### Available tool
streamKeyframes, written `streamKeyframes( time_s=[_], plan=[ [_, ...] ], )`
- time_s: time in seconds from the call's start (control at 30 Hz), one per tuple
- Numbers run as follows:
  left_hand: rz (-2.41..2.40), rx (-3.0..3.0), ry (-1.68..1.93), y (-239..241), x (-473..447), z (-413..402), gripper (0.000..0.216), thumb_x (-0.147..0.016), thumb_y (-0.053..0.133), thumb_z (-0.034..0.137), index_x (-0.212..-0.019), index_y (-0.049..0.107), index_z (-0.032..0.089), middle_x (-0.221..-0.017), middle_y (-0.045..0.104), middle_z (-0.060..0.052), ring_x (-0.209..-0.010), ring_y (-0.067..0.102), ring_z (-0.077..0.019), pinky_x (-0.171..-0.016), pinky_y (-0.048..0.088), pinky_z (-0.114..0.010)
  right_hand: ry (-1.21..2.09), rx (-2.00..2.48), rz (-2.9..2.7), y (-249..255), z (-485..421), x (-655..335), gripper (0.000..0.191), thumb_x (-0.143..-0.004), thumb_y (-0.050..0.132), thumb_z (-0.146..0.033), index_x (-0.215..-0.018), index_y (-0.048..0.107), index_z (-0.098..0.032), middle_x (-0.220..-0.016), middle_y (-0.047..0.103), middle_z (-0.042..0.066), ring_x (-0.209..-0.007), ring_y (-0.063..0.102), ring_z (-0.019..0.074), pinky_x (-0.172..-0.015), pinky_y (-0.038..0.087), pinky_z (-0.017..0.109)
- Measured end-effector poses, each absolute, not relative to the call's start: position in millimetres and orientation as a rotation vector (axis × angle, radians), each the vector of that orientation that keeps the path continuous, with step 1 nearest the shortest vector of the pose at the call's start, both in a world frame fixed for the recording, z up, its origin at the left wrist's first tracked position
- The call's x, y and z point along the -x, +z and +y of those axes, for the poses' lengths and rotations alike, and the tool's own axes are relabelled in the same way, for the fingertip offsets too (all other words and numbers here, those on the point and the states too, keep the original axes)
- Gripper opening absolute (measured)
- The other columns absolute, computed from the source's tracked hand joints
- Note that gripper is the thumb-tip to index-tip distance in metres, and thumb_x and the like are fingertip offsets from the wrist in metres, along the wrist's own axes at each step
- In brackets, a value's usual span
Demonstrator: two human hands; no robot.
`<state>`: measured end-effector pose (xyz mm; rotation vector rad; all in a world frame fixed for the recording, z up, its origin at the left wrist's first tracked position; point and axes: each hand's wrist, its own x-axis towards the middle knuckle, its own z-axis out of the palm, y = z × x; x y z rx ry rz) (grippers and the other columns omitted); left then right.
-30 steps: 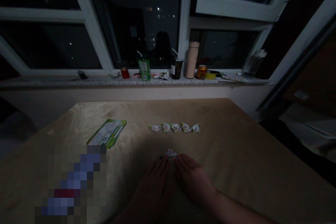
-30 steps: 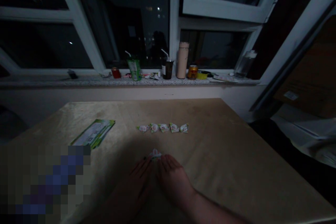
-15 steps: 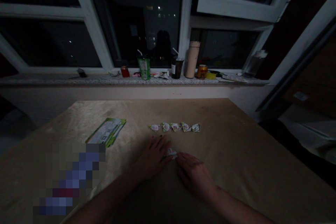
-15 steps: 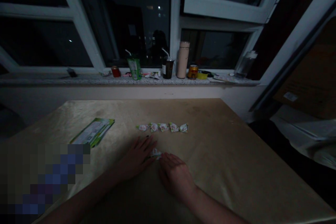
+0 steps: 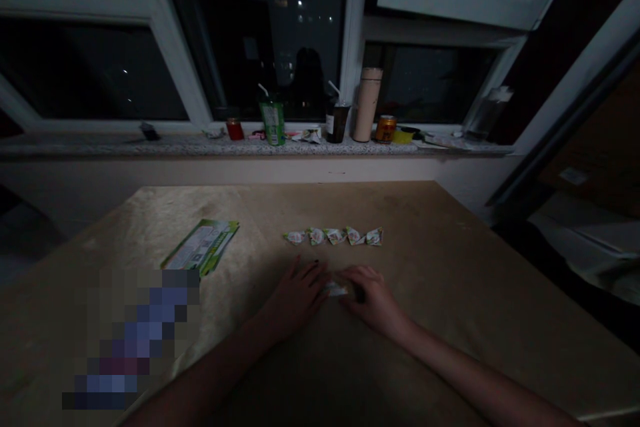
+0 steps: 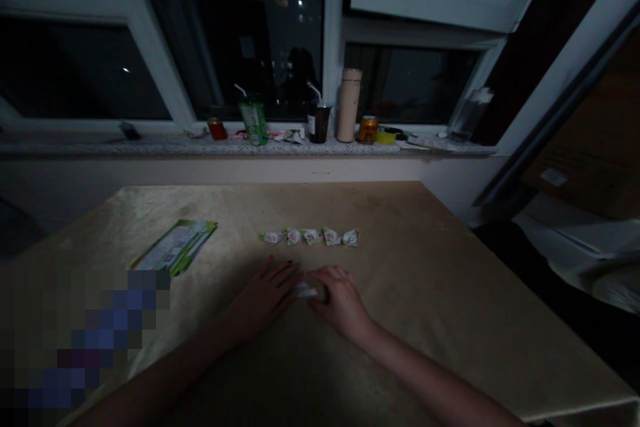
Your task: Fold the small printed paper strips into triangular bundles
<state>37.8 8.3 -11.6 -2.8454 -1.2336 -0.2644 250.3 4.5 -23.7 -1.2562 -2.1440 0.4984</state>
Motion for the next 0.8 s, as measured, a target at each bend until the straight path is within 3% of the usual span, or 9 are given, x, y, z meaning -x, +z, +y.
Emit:
streamKeyframes(
  time_s=[0.07, 0.17, 0.3, 0.43, 0.57, 0.8],
  plan=[
    [-1.248, 2.856, -0.280, -11, -37, 8, 0.037, -0.100, 0.035, 0.035, -0.129, 0.050, 0.020, -0.138, 0.049, -0.008, -0.128, 0.041, -0.0240, -0.110, 0.015, -0.052, 0.521, 1.302, -2.154, -23, 13, -250, 0.046, -0.067, 0.073, -0.017, -0.111, 0.064, -0.022, -0.105, 0.064, 0.007, -0.101, 0.057, 0.0243, -0.087, 0.042, 0.039],
    [-1.277, 2.899, -0.345, -12, -36, 9, 0.036, -0.098, 0.038, 0.035, -0.129, 0.048, 0.019, -0.137, 0.050, -0.007, -0.128, 0.041, -0.0221, -0.111, 0.017, -0.049, 0.570, 1.299, -2.136, -24, 20, -246, 0.034, -0.066, 0.076, -0.019, -0.099, 0.069, -0.023, -0.097, 0.063, 0.005, -0.096, 0.057, 0.0221, -0.084, 0.041, 0.035],
    [-1.291, 2.927, -0.458, -11, -36, 8, 0.034, -0.096, 0.046, 0.033, -0.127, 0.048, 0.020, -0.133, 0.053, -0.006, -0.123, 0.045, -0.0199, -0.110, 0.023, -0.043, 0.599, 1.249, -2.076, -28, 20, -242, 0.021, -0.070, 0.074, -0.017, -0.090, 0.070, -0.024, -0.090, 0.066, 0.002, -0.092, 0.059, 0.0198, -0.083, 0.039, 0.033],
    [-1.255, 2.931, -0.405, -7, -38, 7, 0.025, -0.095, 0.045, 0.022, -0.118, 0.054, 0.021, -0.120, 0.062, -0.004, -0.110, 0.055, -0.0194, -0.102, 0.034, -0.038, 0.649, 1.155, -2.043, -28, 18, -246, 0.005, -0.074, 0.071, -0.016, -0.073, 0.068, -0.020, -0.075, 0.066, 0.000, -0.076, 0.060, 0.0163, -0.072, 0.041, 0.028],
    [-1.160, 2.971, -0.316, -5, -33, 9, 0.029, -0.093, 0.041, 0.010, -0.114, 0.058, 0.020, -0.105, 0.068, -0.003, -0.097, 0.062, -0.0187, -0.096, 0.040, -0.036, 0.638, 1.083, -2.056, -26, 23, -253, 0.011, -0.074, 0.072, -0.016, -0.065, 0.066, -0.019, -0.067, 0.064, -0.002, -0.069, 0.059, 0.0144, -0.068, 0.039, 0.026],
    [-1.061, 2.994, -0.255, -10, -26, 12, 0.032, -0.091, 0.041, 0.005, -0.114, 0.057, 0.019, -0.107, 0.069, -0.003, -0.094, 0.065, -0.0174, -0.092, 0.043, -0.035, 0.628, 1.013, -2.186, -25, 32, -262, 0.013, -0.074, 0.073, -0.014, -0.064, 0.067, -0.020, -0.067, 0.064, -0.002, -0.073, 0.059, 0.0147, -0.076, 0.033, 0.030]
  ],
)
